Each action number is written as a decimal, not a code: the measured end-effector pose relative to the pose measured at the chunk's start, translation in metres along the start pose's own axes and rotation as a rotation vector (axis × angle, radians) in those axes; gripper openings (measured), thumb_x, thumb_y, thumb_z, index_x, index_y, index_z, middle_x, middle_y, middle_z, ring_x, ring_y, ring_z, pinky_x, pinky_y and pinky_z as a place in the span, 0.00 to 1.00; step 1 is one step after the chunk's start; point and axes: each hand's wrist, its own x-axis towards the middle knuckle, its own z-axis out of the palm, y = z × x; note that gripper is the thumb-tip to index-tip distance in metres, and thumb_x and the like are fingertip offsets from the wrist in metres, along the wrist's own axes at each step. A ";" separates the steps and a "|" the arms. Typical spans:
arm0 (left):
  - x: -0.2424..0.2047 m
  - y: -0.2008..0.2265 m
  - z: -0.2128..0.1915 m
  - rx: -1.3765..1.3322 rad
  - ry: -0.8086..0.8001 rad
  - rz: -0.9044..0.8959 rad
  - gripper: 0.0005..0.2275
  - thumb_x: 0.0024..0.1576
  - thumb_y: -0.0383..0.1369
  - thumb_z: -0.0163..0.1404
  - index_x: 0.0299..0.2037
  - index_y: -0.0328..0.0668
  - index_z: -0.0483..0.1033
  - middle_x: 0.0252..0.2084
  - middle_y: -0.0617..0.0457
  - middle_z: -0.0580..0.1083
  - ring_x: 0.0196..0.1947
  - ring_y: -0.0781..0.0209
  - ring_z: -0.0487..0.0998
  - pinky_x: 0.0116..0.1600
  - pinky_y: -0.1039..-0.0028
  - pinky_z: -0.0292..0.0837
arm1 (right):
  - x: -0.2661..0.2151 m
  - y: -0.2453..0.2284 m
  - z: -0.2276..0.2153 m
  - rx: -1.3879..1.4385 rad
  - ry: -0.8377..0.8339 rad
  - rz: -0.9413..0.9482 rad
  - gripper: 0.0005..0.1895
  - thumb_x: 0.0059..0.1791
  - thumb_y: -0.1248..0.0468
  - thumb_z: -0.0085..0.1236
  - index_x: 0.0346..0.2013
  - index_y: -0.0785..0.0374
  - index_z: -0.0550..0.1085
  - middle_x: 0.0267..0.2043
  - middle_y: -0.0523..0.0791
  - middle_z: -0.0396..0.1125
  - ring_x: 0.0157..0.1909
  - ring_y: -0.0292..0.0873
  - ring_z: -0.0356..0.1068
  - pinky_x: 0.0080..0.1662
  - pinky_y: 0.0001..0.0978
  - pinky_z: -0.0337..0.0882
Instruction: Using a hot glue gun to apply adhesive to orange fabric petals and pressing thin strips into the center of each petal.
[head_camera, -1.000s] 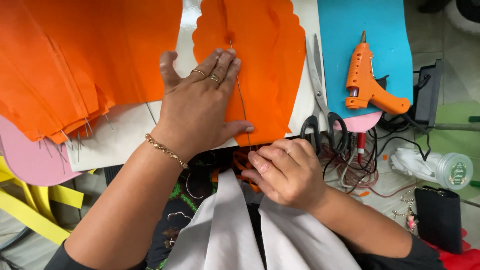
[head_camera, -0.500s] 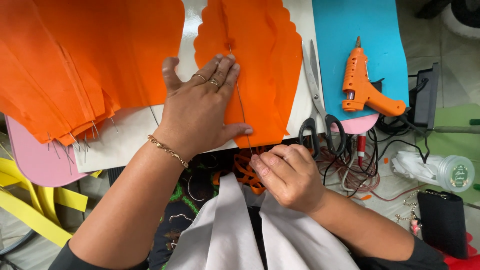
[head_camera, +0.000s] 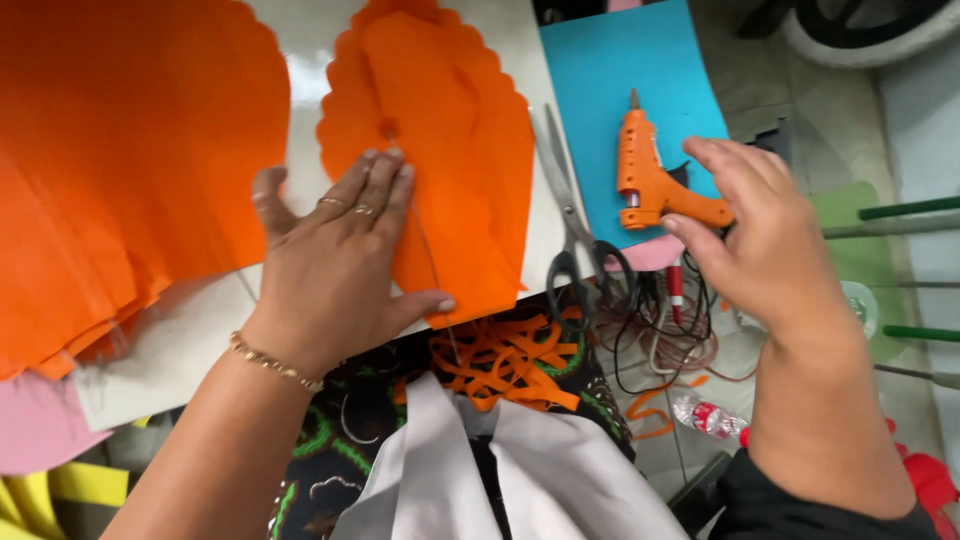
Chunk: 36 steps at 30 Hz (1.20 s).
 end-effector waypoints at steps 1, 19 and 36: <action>0.000 0.002 0.001 -0.008 0.007 0.012 0.49 0.40 0.71 0.43 0.65 0.41 0.60 0.68 0.51 0.60 0.67 0.61 0.59 0.67 0.52 0.25 | 0.003 0.008 0.002 -0.012 0.003 0.011 0.28 0.45 0.68 0.58 0.58 0.74 0.65 0.56 0.57 0.62 0.59 0.57 0.59 0.59 0.47 0.59; 0.001 0.005 0.001 0.121 -0.025 -0.075 0.53 0.36 0.77 0.38 0.66 0.44 0.56 0.68 0.55 0.58 0.68 0.69 0.53 0.64 0.44 0.27 | 0.000 0.040 0.032 0.051 -0.180 0.199 0.34 0.41 0.68 0.53 0.62 0.70 0.58 0.55 0.49 0.63 0.61 0.54 0.54 0.59 0.47 0.56; -0.005 0.004 0.001 0.128 0.050 -0.087 0.53 0.37 0.78 0.38 0.67 0.48 0.57 0.69 0.60 0.58 0.71 0.64 0.49 0.65 0.43 0.22 | 0.027 -0.021 -0.009 1.241 0.072 0.399 0.60 0.32 0.31 0.69 0.67 0.62 0.58 0.57 0.42 0.63 0.56 0.42 0.68 0.45 0.11 0.73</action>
